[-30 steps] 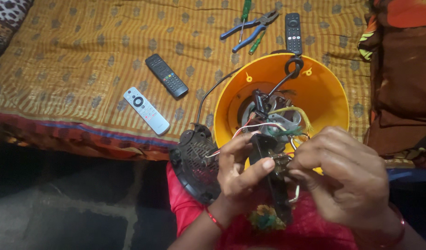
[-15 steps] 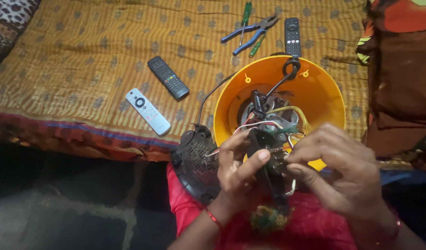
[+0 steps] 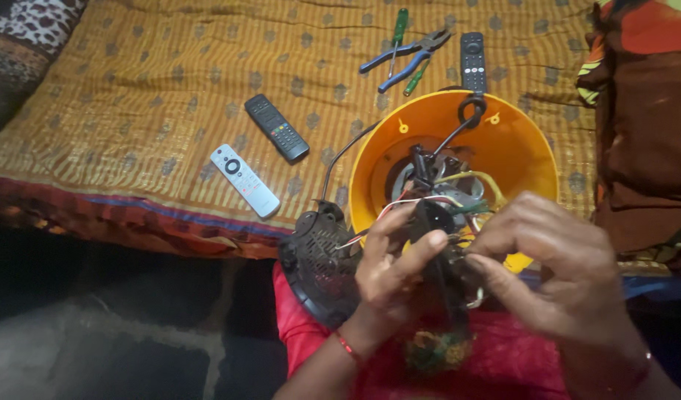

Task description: The person disassembles a yellow blender housing to access the internal motor and wiring, then manipulates the wires by hand to inspect or reconnect them.

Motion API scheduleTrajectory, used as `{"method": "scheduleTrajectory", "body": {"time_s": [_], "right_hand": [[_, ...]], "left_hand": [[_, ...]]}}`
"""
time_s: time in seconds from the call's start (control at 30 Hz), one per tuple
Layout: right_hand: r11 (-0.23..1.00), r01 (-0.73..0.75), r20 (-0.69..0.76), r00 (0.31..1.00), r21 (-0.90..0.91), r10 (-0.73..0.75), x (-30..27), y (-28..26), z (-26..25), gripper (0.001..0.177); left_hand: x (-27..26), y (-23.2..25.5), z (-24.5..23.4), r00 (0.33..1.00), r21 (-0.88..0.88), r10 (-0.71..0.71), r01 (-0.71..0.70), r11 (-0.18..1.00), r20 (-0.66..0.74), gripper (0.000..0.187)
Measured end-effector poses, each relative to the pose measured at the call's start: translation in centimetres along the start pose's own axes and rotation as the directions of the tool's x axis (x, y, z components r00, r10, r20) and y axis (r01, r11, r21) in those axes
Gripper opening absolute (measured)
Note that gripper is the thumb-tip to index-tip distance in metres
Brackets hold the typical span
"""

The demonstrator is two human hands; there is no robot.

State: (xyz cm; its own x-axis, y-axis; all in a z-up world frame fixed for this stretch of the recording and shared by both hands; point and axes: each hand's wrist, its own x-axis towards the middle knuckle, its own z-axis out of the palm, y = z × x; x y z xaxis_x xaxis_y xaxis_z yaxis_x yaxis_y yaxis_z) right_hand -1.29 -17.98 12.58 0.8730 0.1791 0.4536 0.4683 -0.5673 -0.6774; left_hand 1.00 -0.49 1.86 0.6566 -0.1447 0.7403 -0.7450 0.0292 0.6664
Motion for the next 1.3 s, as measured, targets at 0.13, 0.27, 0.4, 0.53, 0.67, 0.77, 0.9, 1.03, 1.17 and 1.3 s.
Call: {"method": "scheduleTrajectory", "body": {"time_s": [0.13,0.27,0.4,0.53,0.67,0.77,0.9,1.03,1.17,1.3], "right_hand": [[0.999,-0.044,0.034,0.998,0.029,0.043,-0.2,0.3,-0.2,0.013],[0.995,-0.079,0.032,0.997,0.058,0.077,-0.6,0.5,0.0,0.012],[0.992,-0.112,0.033,0.993,0.066,0.11,-0.7,0.5,0.2,0.013],[0.992,-0.076,-0.011,0.997,0.103,0.078,-0.9,0.6,0.7,0.011],[0.977,-0.097,-0.054,0.992,0.192,0.11,-1.3,1.0,1.0,0.01],[0.981,-0.078,-0.114,0.989,0.179,0.099,-1.1,1.1,0.9,0.011],[1.0,0.011,-0.082,0.997,-0.014,-0.013,-0.1,1.3,0.4,0.01],[0.999,0.047,-0.031,0.998,-0.028,-0.048,0.8,1.8,-0.1,0.017],[0.998,0.055,0.014,0.998,-0.014,-0.055,1.3,1.8,-0.4,0.019],[0.998,0.005,0.008,1.0,0.066,-0.006,1.2,2.0,-0.2,0.018]], "left_hand": [[0.0,0.1,0.0,1.0,0.052,-0.02,0.019,0.998,0.014,0.061],[-0.2,0.1,-0.3,0.999,0.039,-0.011,0.01,0.999,0.044,0.059],[-0.6,-0.1,0.0,1.0,0.072,-0.028,0.027,0.997,0.011,0.059],[-0.7,-0.2,-0.1,0.999,-0.015,-0.043,0.043,0.999,-0.007,0.065],[-0.6,-0.2,-0.2,0.999,0.042,-0.008,0.009,0.999,-0.034,0.071],[-0.6,-0.2,-0.2,0.999,0.026,-0.004,0.005,1.0,-0.041,0.075],[-0.7,-0.2,-0.1,0.999,-0.014,0.0,-0.001,1.0,-0.035,0.072],[-0.8,-0.3,0.1,0.999,-0.041,-0.008,0.007,0.999,-0.033,0.068],[-0.7,-0.3,0.2,1.0,0.013,0.01,-0.01,1.0,-0.002,0.062],[-0.6,-0.1,-0.1,1.0,-0.01,-0.01,0.01,1.0,0.026,0.063]]}}
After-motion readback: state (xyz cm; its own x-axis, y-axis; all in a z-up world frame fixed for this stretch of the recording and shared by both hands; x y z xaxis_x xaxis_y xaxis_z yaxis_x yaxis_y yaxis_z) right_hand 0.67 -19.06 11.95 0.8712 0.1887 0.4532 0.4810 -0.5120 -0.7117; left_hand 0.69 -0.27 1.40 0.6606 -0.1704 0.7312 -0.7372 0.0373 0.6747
